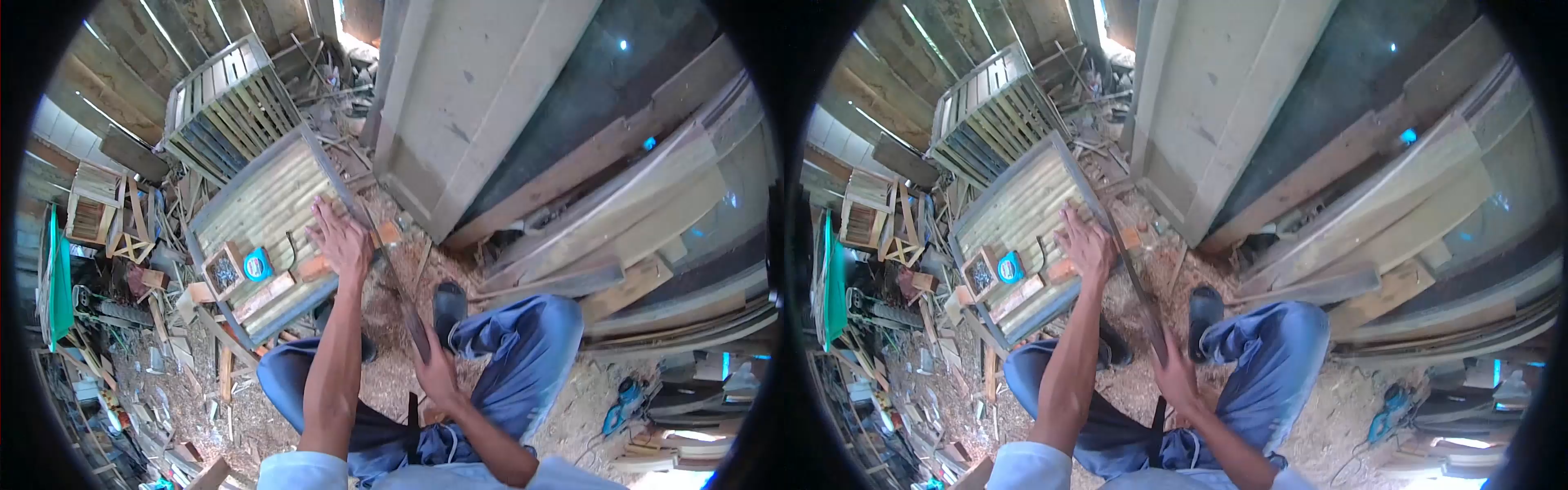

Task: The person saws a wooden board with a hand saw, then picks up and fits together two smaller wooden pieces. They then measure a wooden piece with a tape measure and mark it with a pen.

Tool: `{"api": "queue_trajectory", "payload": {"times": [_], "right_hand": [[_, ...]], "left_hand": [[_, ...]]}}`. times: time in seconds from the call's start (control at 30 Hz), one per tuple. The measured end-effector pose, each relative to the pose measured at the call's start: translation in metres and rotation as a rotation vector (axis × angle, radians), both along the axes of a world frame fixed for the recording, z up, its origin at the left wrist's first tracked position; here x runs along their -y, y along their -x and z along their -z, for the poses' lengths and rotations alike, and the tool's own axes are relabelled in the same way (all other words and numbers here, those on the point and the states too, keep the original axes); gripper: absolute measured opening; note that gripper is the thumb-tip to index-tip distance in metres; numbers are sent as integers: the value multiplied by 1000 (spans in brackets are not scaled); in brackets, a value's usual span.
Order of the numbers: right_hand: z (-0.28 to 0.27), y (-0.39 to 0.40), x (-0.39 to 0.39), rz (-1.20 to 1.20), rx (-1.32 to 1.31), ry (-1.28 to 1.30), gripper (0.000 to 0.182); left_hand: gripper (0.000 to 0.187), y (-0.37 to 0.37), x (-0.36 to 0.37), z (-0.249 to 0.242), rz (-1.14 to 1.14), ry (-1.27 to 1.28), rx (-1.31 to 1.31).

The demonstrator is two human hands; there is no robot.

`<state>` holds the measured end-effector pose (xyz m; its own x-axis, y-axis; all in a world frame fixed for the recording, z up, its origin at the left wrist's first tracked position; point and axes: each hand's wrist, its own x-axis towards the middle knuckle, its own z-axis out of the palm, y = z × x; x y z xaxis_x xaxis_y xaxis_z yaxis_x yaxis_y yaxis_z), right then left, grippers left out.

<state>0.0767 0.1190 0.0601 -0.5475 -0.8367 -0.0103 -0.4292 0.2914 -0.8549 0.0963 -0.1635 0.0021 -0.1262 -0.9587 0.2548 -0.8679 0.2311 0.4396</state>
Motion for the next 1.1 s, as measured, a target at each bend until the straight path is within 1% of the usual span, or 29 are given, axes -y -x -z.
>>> {"api": "queue_trajectory", "payload": {"times": [0.03,0.1,0.13,0.23,0.27,0.37,0.4,0.5,0.53,0.6,0.67,0.7,0.77,0.8,0.83,0.9,0.93,1.03,1.07,1.1], "right_hand": [[-2,-5,17,10,62,-97,60],[-11,9,69,12,171,-254,62],[-33,16,76,-30,229,-416,61],[-12,7,7,-19,133,-125,59],[5,3,-20,-45,61,-4,67],[5,1,13,4,121,-147,66],[13,4,41,19,74,-21,65],[-2,11,61,-38,135,-224,65],[6,7,38,-4,113,-91,66],[11,0,-11,-7,52,-35,66],[5,7,-6,-23,15,8,65],[-2,8,15,-23,67,-53,65],[-12,24,79,-47,171,-149,65],[-30,30,93,-43,230,-228,65],[-23,22,78,-29,229,-195,66],[0,10,21,-20,179,-119,67],[-4,7,-8,-30,61,-26,68],[-2,5,8,-21,67,-99,71],[-4,10,40,-23,43,-143,72],[-3,18,67,-30,58,-134,69]], "left_hand": [[70,-3,-5,6,28,12,21],[71,-1,-5,0,11,-15,-11],[70,-3,-7,-1,10,-24,3],[70,-2,-4,-3,-14,-47,10],[70,0,-3,-2,-31,-56,3],[68,0,-7,0,13,0,4],[68,-1,-5,1,15,-15,-12],[67,-6,-4,-4,17,-34,42],[67,-5,-2,-2,25,-29,61],[67,-5,-2,7,27,-16,82],[67,1,3,-1,12,-15,13],[67,0,-6,-1,26,-29,-11],[67,-1,-5,0,31,-22,7],[68,-3,-5,2,30,-16,31],[68,-5,-3,0,34,-2,52],[69,-4,-5,-5,20,-40,33],[69,-2,-5,-7,16,-51,35],[68,-4,-12,-4,27,-97,48],[68,-5,-13,-4,40,-73,37],[68,-4,-6,-8,47,-39,23]]}}
